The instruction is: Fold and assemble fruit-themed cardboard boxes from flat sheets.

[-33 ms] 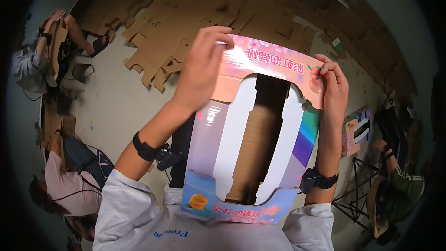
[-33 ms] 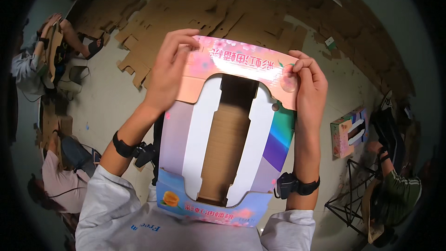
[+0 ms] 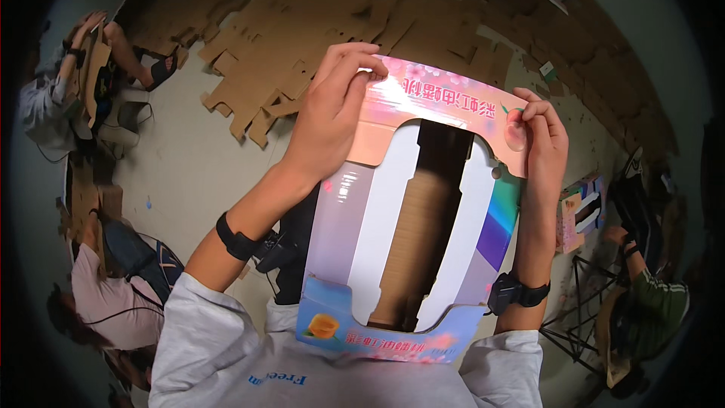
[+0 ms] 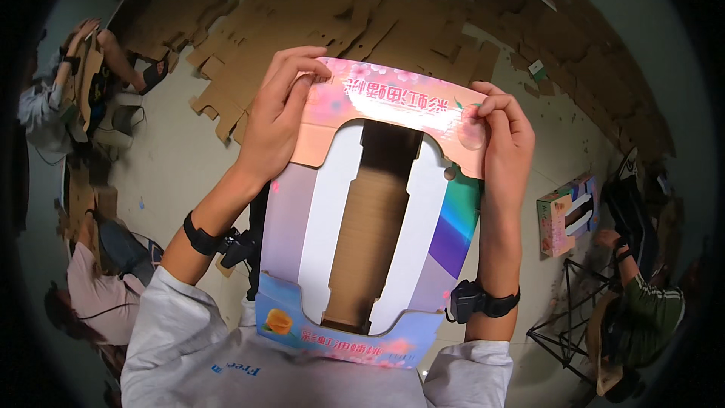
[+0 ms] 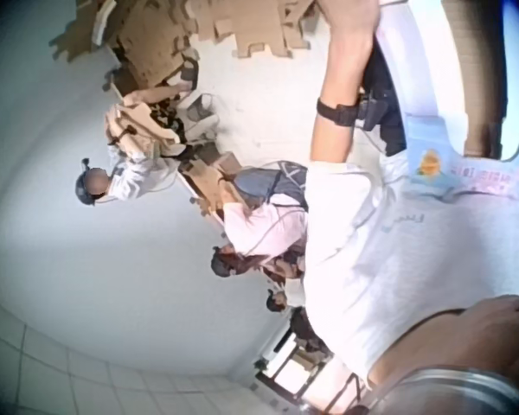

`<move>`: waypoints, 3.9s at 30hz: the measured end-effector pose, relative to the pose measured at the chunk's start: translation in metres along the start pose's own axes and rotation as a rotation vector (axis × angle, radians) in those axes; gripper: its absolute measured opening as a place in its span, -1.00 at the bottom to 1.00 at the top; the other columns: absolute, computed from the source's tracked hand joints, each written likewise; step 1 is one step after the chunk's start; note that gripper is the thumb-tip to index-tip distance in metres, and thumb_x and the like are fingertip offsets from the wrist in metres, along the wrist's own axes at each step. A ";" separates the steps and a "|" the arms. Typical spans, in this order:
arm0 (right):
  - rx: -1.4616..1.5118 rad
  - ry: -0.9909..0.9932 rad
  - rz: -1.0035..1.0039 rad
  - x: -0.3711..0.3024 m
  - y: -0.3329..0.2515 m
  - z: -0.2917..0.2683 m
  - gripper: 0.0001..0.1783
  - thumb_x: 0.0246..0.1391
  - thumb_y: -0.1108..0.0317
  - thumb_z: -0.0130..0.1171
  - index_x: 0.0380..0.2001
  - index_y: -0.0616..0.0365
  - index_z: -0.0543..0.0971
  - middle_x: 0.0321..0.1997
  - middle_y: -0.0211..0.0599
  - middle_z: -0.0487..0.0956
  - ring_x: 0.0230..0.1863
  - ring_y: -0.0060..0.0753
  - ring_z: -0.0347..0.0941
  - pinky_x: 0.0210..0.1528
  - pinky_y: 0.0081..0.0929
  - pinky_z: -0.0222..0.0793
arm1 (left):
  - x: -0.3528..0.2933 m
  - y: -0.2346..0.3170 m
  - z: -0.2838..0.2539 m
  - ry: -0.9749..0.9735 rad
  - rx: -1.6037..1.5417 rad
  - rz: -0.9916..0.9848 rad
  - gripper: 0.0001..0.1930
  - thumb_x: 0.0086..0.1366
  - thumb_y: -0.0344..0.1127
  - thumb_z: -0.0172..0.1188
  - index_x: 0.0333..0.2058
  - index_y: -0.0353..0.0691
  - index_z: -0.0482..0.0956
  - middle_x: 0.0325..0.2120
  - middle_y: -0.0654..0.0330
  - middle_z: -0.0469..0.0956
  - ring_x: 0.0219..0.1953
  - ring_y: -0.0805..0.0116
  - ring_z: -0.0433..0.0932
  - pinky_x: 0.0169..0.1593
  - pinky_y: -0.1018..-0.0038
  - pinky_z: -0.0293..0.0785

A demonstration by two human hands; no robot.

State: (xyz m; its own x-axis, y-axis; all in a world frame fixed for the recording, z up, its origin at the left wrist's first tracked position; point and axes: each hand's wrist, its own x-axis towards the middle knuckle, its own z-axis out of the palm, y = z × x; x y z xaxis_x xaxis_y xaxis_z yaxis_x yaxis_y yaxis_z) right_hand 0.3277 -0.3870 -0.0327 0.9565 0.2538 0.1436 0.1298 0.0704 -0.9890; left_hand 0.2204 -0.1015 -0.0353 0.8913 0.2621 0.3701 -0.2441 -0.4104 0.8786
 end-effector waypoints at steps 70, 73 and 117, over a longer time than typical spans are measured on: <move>-0.267 0.051 0.882 -0.068 0.314 -0.199 -0.42 0.45 0.08 0.15 0.40 0.11 0.41 0.30 -0.09 0.58 0.26 -0.18 0.54 0.26 -0.44 0.51 | -0.087 -0.013 -0.019 -0.123 0.622 0.239 -0.86 0.16 -0.29 0.44 -0.42 -0.17 0.67 -0.34 0.31 0.63 -0.02 0.27 0.64 0.33 0.17 0.49; -0.186 0.129 1.002 -0.112 0.312 -0.198 -0.43 0.45 0.11 0.14 0.39 0.13 0.41 0.29 -0.09 0.58 0.25 -0.19 0.55 0.26 -0.43 0.52 | -0.091 -0.013 -0.026 -0.128 0.667 0.233 -0.88 0.14 -0.30 0.43 -0.43 -0.16 0.67 -0.34 0.31 0.64 -0.01 0.28 0.64 0.32 0.16 0.50; 0.850 -0.427 -0.049 0.141 -0.109 0.051 -0.68 0.50 0.29 0.10 0.14 0.28 0.57 0.00 -0.18 0.64 -0.13 -0.49 0.55 -0.03 -0.47 0.58 | -0.082 -0.014 -0.010 -0.112 0.698 0.299 -0.86 0.19 -0.38 0.36 -0.28 -0.26 0.71 -0.21 0.20 0.68 0.01 0.23 0.63 0.32 0.16 0.47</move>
State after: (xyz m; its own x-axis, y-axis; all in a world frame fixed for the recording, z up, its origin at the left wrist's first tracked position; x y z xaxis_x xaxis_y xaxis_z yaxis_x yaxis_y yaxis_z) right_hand 0.4355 -0.3099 0.0973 0.7568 0.5511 0.3515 -0.2269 0.7258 -0.6494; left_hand 0.1465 -0.1082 -0.0750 0.8678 -0.0213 0.4965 -0.2160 -0.9160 0.3382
